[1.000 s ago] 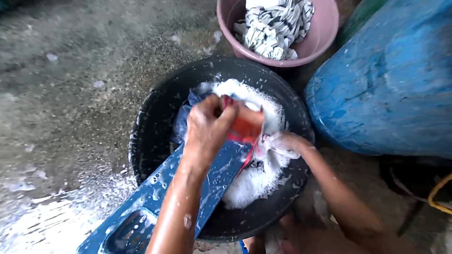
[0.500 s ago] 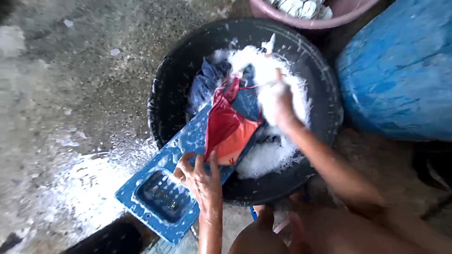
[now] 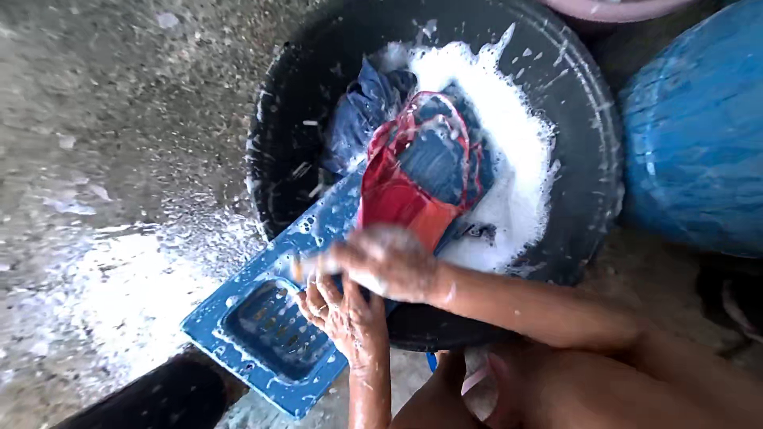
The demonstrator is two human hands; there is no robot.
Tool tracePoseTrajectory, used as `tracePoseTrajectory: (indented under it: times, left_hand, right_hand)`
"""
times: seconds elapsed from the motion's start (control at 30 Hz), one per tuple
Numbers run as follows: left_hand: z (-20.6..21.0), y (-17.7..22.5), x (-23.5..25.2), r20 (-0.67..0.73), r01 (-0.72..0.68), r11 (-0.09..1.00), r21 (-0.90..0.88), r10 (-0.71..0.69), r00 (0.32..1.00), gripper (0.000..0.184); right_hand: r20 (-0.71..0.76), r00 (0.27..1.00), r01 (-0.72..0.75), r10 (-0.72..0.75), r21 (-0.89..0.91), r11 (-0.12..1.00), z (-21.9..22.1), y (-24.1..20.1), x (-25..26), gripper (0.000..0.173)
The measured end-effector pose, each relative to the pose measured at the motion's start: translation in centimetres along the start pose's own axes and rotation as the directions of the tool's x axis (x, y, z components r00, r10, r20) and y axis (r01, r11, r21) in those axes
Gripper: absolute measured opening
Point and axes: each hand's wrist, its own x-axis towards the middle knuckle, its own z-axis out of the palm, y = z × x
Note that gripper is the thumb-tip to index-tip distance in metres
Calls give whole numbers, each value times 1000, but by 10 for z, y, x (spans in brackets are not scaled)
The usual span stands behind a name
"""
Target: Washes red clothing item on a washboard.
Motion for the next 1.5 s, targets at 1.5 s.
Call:
tracePoseTrajectory:
  times: [1.5]
  left_hand:
    - [-31,-9,-9,40,374,926,45,-376,926,32]
  right_hand:
    - [37,998,58,-57,-21,998,12,-26,-9,30]
